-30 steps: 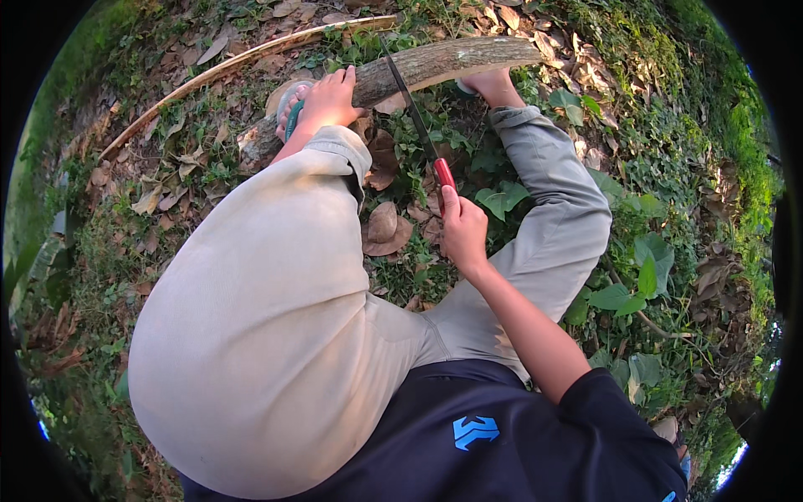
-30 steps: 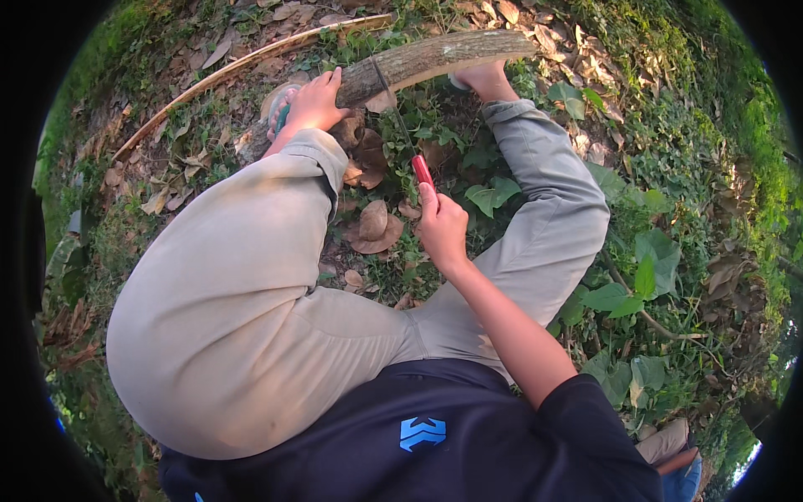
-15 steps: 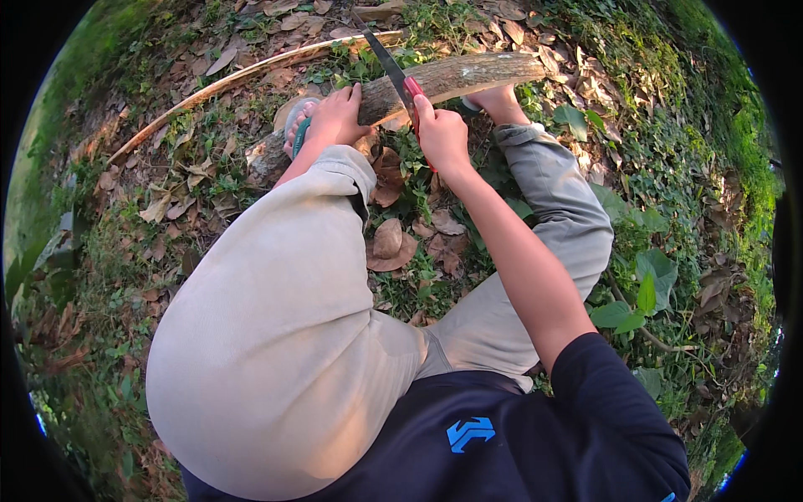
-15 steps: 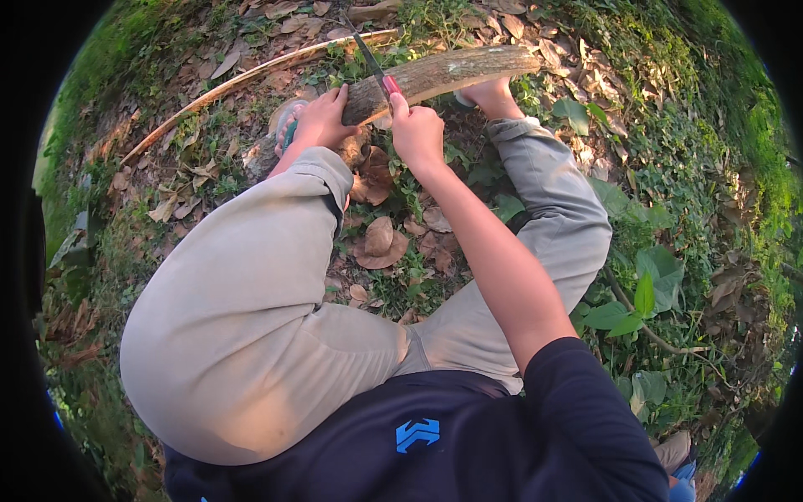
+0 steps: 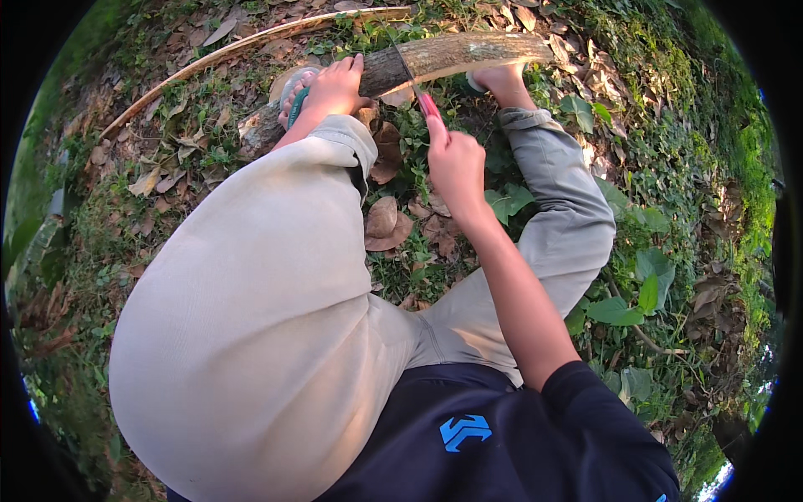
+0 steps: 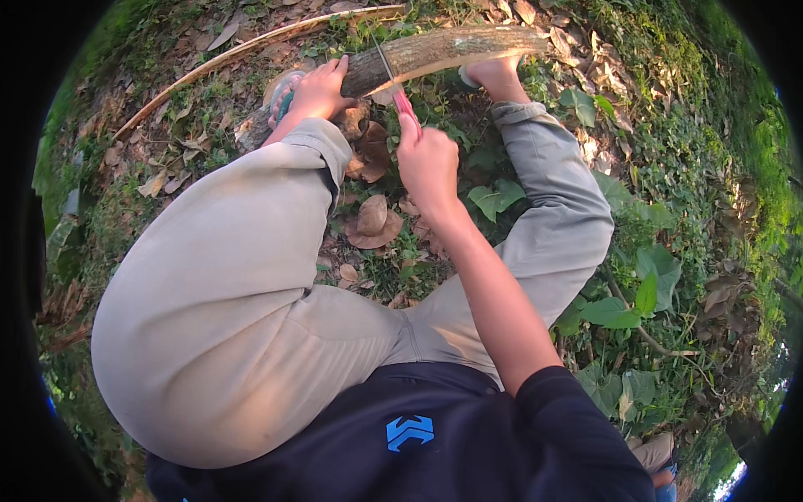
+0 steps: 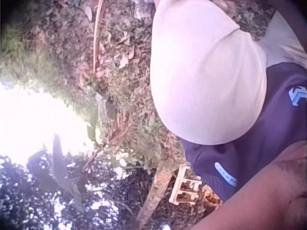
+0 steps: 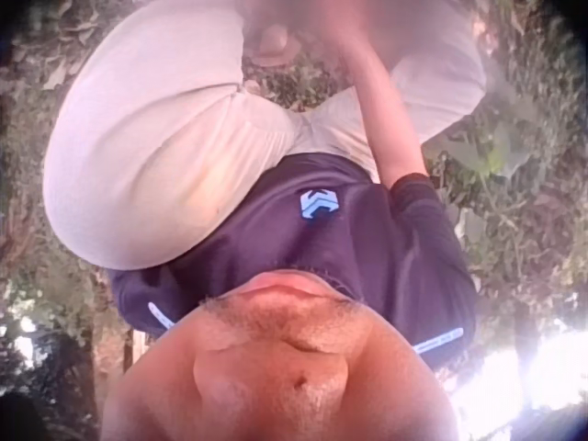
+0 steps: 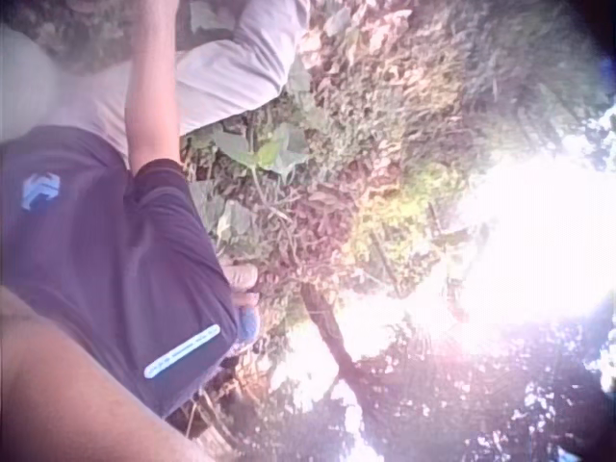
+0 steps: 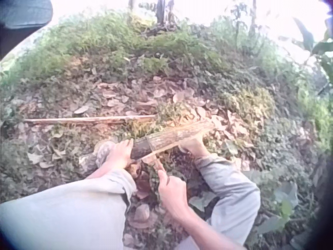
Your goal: The person saws a piece of wood held between their feet using a hand saw.
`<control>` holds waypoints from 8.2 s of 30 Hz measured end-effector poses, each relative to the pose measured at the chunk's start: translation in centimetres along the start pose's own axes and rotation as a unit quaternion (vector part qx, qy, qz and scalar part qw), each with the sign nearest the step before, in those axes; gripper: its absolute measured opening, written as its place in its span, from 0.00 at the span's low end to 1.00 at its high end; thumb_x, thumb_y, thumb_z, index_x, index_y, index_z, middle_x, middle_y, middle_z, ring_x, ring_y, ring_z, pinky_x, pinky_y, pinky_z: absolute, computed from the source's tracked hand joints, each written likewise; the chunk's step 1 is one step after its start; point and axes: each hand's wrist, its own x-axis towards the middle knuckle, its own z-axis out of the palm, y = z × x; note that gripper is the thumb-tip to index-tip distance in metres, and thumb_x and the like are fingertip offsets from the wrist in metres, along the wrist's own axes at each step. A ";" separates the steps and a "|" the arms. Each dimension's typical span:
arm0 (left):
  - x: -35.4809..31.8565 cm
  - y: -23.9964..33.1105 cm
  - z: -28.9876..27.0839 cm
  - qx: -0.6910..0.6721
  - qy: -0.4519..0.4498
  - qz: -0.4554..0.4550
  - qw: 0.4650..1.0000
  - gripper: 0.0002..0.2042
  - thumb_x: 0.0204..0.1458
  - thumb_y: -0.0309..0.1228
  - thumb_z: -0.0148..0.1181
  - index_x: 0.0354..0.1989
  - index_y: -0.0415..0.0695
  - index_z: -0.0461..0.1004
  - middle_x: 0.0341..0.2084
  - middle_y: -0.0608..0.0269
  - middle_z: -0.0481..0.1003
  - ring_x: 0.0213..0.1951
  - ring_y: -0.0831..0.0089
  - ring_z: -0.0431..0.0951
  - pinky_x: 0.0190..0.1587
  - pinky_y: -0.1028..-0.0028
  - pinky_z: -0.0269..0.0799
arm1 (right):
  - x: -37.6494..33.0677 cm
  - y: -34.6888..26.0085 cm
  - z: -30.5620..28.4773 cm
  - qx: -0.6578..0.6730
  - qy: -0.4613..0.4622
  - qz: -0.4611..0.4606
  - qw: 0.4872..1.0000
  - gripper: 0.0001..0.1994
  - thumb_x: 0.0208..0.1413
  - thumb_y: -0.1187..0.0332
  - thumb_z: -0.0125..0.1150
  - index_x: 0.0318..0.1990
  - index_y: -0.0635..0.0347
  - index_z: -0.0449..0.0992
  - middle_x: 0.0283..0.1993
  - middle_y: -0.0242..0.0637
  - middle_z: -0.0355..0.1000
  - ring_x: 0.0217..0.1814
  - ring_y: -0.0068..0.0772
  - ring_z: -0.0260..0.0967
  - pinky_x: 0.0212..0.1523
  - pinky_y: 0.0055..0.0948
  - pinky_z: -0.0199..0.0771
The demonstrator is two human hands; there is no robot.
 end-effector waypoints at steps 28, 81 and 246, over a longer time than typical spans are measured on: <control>-0.2 0.8 -0.9 0.037 0.004 -0.016 0.999 0.48 0.48 0.53 0.74 0.75 0.45 0.57 0.63 0.54 0.70 0.64 0.54 0.72 0.62 0.57 0.71 | -4.5 8.5 2.1 0.138 0.001 0.028 0.990 0.29 0.72 0.52 0.55 0.21 0.68 0.72 0.15 0.39 0.60 0.18 0.26 0.57 0.23 0.36 0.58; 0.6 0.4 -0.1 -0.014 0.031 -0.006 0.999 0.49 0.46 0.48 0.76 0.73 0.36 0.58 0.62 0.49 0.70 0.64 0.53 0.71 0.65 0.57 0.68 | 14.5 -4.2 3.2 0.134 -0.096 0.078 0.983 0.32 0.66 0.45 0.53 0.38 0.75 0.82 0.41 0.64 0.80 0.49 0.64 0.79 0.53 0.50 0.78; -0.2 0.2 -0.9 0.016 0.004 0.027 1.000 0.51 0.43 0.51 0.76 0.75 0.45 0.58 0.68 0.53 0.68 0.65 0.54 0.71 0.63 0.56 0.70 | 4.1 -1.0 0.3 0.157 0.004 0.040 0.987 0.33 0.68 0.45 0.54 0.25 0.71 0.76 0.20 0.53 0.69 0.23 0.52 0.68 0.31 0.47 0.67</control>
